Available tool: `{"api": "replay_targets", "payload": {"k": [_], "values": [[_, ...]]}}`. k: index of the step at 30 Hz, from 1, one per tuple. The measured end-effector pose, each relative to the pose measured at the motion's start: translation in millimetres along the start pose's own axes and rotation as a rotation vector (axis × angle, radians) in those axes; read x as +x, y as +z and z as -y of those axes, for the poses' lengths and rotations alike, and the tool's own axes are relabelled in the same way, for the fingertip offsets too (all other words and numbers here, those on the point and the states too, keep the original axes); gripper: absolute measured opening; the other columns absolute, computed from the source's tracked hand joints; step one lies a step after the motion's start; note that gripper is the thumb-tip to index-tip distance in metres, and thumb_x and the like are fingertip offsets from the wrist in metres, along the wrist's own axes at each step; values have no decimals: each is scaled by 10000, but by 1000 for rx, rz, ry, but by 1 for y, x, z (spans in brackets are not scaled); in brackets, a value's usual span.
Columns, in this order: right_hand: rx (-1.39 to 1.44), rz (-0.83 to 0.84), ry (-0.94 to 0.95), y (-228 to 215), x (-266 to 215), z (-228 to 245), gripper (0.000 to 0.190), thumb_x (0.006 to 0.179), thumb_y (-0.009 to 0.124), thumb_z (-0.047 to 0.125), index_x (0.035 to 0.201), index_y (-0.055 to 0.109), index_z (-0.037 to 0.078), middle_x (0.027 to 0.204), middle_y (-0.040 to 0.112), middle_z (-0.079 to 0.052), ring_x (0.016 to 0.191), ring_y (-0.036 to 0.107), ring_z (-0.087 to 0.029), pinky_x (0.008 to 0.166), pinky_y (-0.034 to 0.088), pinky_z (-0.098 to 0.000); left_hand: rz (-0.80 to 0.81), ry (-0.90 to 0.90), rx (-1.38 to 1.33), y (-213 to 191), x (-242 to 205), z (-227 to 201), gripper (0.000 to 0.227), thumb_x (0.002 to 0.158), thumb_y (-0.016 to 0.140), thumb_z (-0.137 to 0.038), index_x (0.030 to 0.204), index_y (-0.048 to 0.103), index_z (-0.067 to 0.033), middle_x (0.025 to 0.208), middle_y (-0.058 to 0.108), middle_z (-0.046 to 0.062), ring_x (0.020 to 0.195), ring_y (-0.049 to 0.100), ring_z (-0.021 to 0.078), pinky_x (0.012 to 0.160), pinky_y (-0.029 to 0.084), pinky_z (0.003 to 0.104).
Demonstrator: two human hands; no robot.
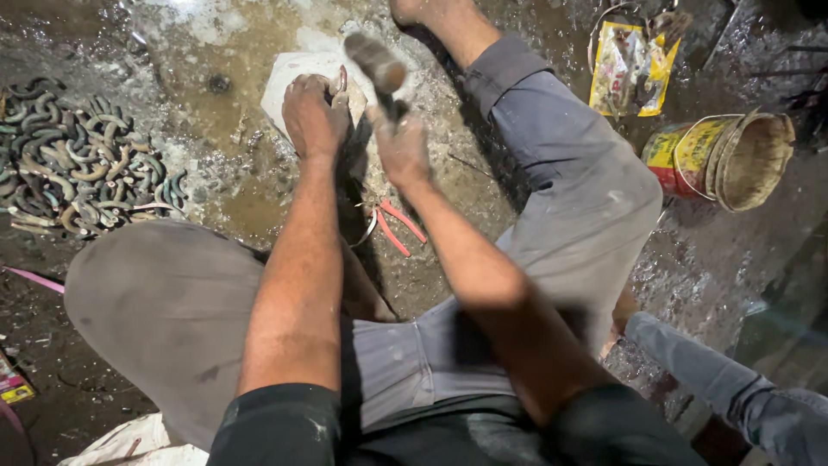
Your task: The person sits on the floor and repeatedly hammers small metal pieces on a hexagonal anvil. They use pliers to hold and adjust the metal pieces between hammer strikes. The person occasionally picks up new pieces from a pile on the floor.
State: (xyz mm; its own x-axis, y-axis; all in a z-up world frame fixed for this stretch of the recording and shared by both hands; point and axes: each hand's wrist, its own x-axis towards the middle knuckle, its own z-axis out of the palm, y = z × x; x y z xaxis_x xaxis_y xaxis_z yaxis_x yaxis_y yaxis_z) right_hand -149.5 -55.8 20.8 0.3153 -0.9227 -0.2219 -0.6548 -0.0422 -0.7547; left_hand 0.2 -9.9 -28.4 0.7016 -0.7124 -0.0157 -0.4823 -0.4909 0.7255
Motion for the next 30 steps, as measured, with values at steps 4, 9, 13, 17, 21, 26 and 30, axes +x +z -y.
{"api": "replay_targets", "payload": {"k": [4, 9, 13, 17, 21, 26, 30], "values": [[-55, 56, 132, 14, -7, -9, 476, 959, 648, 467, 948, 710, -5, 653, 651, -121, 609, 588, -203, 549, 469, -418, 27, -35, 3, -6, -1, -4, 262, 775, 849, -171, 926, 698, -19, 1021, 670, 180, 1005, 605, 400, 890, 472, 499], [72, -1, 266, -8, 10, 11, 451, 961, 617, 477, 906, 665, 32, 633, 623, -71, 542, 570, -202, 496, 460, -415, 2, 50, 68, -5, -2, -4, 190, 819, 804, -142, 941, 716, -27, 1043, 681, 169, 1014, 611, 388, 888, 485, 492], [55, -77, 134, -23, 22, 28, 493, 968, 702, 456, 834, 632, -13, 659, 599, -99, 600, 548, -207, 537, 462, -421, -42, 96, 51, -1, -1, 0, 149, 829, 764, -103, 953, 730, -28, 1049, 690, 161, 1015, 620, 379, 887, 494, 485], [215, 57, 95, -9, 12, 18, 435, 979, 672, 420, 968, 686, -14, 805, 707, -128, 717, 605, -197, 611, 522, -420, -87, 99, 36, 0, -5, 0, 151, 828, 760, -98, 957, 734, -23, 1042, 695, 154, 1004, 624, 377, 881, 497, 480], [-81, 181, -47, 11, 9, 4, 419, 979, 668, 406, 1148, 704, 24, 903, 733, -217, 839, 718, -304, 742, 554, -437, -58, 62, 8, -6, -1, -4, 141, 813, 766, -109, 928, 734, -33, 1012, 694, 156, 996, 624, 375, 885, 495, 484], [-35, 217, 33, 3, 10, 13, 438, 985, 654, 442, 1232, 699, 83, 922, 754, -198, 831, 744, -355, 749, 556, -451, -53, -3, 11, -4, -1, -8, 185, 781, 800, -164, 880, 729, -25, 970, 686, 180, 960, 611, 394, 836, 478, 499], [-231, 108, -25, -18, 15, 46, 459, 1009, 604, 442, 1258, 675, 63, 892, 700, -248, 789, 677, -381, 672, 497, -489, -67, 14, 48, 3, -1, -4, 126, 820, 762, -121, 908, 735, -35, 1002, 685, 168, 988, 612, 383, 874, 482, 494]]}}
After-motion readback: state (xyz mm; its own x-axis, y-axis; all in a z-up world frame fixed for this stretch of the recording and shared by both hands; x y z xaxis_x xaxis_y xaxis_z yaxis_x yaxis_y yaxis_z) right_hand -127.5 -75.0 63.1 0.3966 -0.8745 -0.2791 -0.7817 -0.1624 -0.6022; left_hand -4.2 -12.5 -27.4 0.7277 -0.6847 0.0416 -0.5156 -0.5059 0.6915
